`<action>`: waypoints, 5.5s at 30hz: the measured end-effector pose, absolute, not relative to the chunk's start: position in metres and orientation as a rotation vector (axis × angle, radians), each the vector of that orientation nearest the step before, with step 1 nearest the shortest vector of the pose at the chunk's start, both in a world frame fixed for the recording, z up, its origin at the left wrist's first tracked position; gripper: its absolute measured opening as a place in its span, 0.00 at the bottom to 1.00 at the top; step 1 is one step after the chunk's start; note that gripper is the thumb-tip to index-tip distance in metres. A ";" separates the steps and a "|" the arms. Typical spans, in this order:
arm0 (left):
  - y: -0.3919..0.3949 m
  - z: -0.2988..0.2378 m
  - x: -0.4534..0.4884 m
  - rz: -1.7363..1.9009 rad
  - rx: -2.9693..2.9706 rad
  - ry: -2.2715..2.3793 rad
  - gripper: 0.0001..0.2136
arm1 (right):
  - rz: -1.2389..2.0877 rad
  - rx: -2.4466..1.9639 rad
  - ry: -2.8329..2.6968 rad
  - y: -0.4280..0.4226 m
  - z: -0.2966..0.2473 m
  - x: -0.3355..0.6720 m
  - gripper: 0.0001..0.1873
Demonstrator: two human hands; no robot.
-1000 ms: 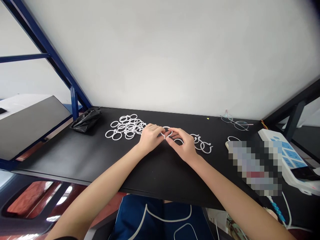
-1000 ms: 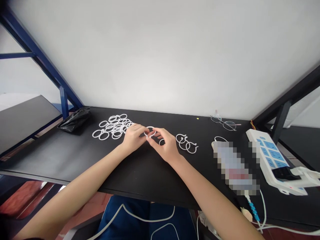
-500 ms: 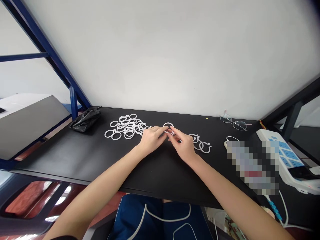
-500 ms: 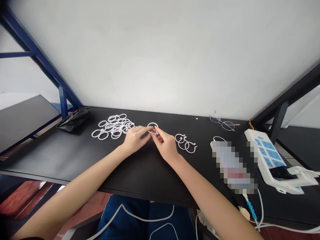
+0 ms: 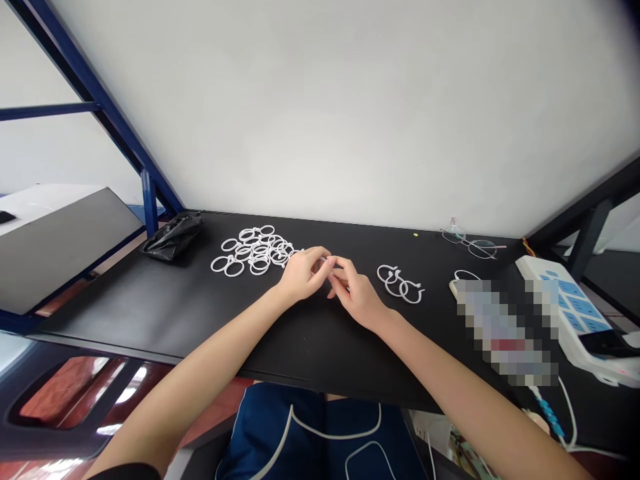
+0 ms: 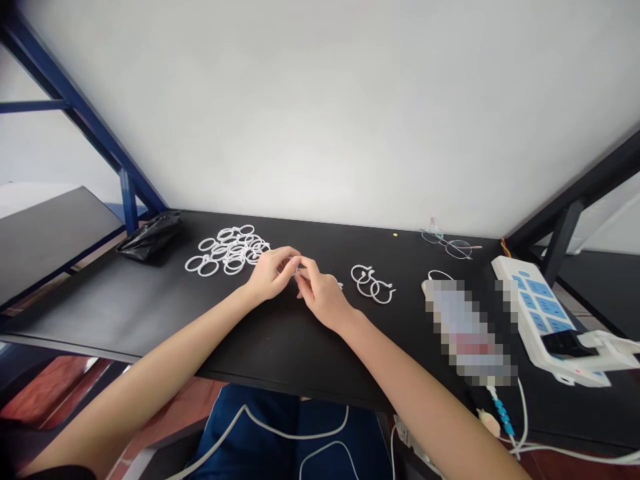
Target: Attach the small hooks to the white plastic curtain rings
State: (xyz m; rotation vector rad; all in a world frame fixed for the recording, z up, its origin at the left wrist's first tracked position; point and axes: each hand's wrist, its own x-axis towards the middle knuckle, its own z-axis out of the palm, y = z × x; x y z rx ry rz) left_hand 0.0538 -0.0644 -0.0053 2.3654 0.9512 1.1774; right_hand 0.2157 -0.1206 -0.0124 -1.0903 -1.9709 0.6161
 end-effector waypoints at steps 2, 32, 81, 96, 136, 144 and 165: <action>-0.064 -0.005 0.054 1.169 2.422 0.944 0.18 | 0.633 -1.093 -1.958 -0.121 -0.013 0.214 0.15; -0.069 -0.008 0.057 1.467 2.232 0.879 0.27 | 0.476 -1.085 -2.061 -0.127 -0.008 0.212 0.12; -0.058 -0.013 0.052 1.252 2.355 0.878 0.26 | 0.535 -1.123 -2.069 -0.121 -0.012 0.215 0.18; -0.062 -0.014 0.057 1.299 2.217 0.887 0.28 | 0.595 -1.033 -2.139 -0.121 -0.014 0.214 0.14; -0.017 -0.028 0.031 0.918 2.611 1.389 0.17 | 0.101 -1.500 -2.005 -0.114 -0.016 0.220 0.15; -0.022 -0.020 0.030 0.978 2.604 1.341 0.14 | 0.299 -1.357 -1.979 -0.110 -0.022 0.221 0.25; -0.062 0.005 0.048 0.845 2.752 0.725 0.03 | 0.220 -1.048 -1.712 -0.121 -0.012 0.212 0.09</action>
